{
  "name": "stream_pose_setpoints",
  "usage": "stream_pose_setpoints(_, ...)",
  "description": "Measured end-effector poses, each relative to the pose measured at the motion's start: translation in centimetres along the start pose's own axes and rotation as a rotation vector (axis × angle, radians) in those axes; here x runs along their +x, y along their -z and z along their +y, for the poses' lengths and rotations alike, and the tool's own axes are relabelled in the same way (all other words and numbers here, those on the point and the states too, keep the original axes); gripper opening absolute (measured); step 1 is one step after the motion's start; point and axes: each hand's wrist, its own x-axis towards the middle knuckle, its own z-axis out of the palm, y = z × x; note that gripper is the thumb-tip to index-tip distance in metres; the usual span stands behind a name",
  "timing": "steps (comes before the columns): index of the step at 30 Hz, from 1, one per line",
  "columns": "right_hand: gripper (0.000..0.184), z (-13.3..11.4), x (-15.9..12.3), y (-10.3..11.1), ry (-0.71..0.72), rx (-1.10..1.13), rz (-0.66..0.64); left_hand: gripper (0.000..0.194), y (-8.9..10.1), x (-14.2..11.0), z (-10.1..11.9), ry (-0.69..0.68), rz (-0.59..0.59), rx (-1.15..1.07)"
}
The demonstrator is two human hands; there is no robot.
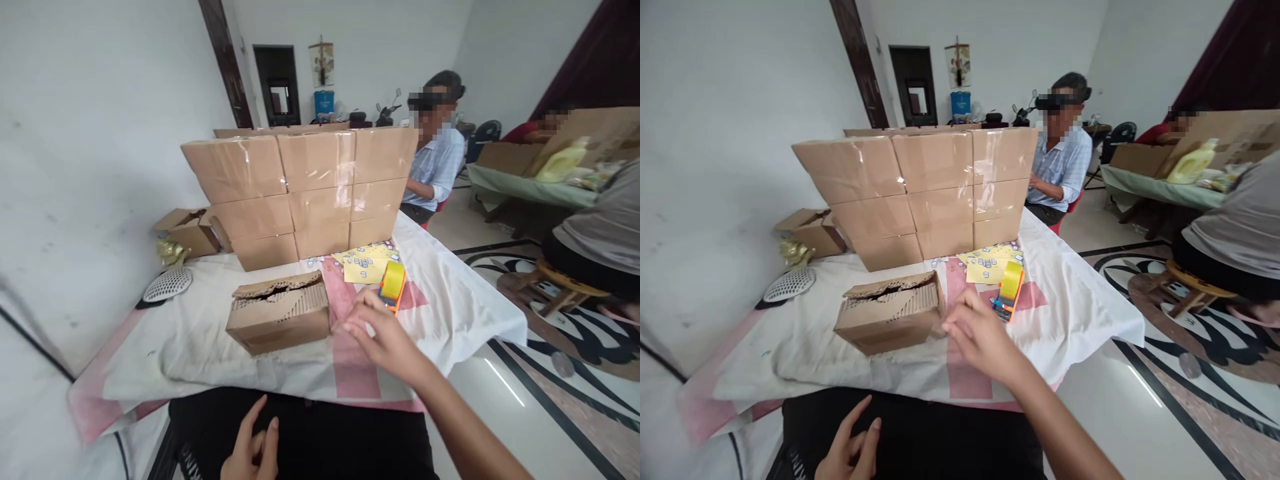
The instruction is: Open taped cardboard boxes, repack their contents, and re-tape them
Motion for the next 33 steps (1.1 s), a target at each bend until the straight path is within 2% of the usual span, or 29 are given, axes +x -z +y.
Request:
stream_pose_setpoints(3, 0.012, -1.4, 5.2, 3.0, 0.081, -0.023, -0.139, 0.074, 1.0, 2.5, 1.6, -0.105, 0.023, -0.038)
stream_pose_setpoints(5, 0.013, -2.1, 8.5, 3.3, 0.109, -0.035, -0.260, 0.070, 1.1, 4.1, 3.5, -0.170, 0.047, -0.065)
stream_pose_setpoints(7, 0.014, -2.3, 11.7, 2.3, 0.115, -0.043, -0.400, 0.065, 1.0, 5.4, 5.6, -0.208, 0.095, -0.089)
stream_pose_setpoints(9, 0.014, -1.7, 14.6, 0.4, 0.114, -0.055, -0.532, 0.064, 0.6, 6.5, 7.6, -0.256, 0.131, -0.099)
stream_pose_setpoints(11, 0.015, -0.8, 16.9, -1.8, 0.107, -0.104, -0.632, 0.064, 0.1, 7.7, 8.9, -0.333, 0.106, -0.051)
stream_pose_setpoints(13, 0.016, 0.2, 18.3, -4.0, 0.089, -0.205, -0.683, 0.060, -0.4, 9.1, 9.4, -0.411, 0.042, 0.093)
stream_pose_setpoints(16, 0.019, 1.4, 18.8, -6.4, 0.055, -0.373, -0.658, 0.053, -1.6, 10.8, 8.9, -0.507, -0.009, 0.359)
stream_pose_setpoints(19, 0.020, 2.5, 18.3, -7.6, 0.019, -0.412, -0.634, 0.047, -2.7, 11.3, 8.0, -0.561, 0.010, 0.455)
stream_pose_setpoints(22, 0.019, 3.7, 17.7, -7.9, -0.036, -0.378, -0.640, 0.041, -3.4, 10.8, 7.6, -0.566, 0.040, 0.411)
stream_pose_setpoints(26, 0.009, 5.2, 17.2, -7.9, -0.082, -0.414, -0.497, 0.035, -3.7, 10.2, 7.6, -0.554, 0.038, 0.336)
stream_pose_setpoints(28, 0.007, 5.7, 17.0, -7.8, -0.086, -0.403, -0.477, 0.037, -3.9, 10.1, 7.7, -0.528, 0.004, 0.321)
stream_pose_setpoints(31, 0.007, 5.9, 16.6, -7.4, -0.044, -0.278, -0.462, 0.041, -4.2, 10.3, 7.7, -0.515, -0.010, 0.276)
stream_pose_setpoints(33, 0.009, 5.7, 16.2, -6.8, 0.036, -0.079, -0.356, 0.043, -4.3, 10.4, 7.7, -0.514, -0.007, 0.256)
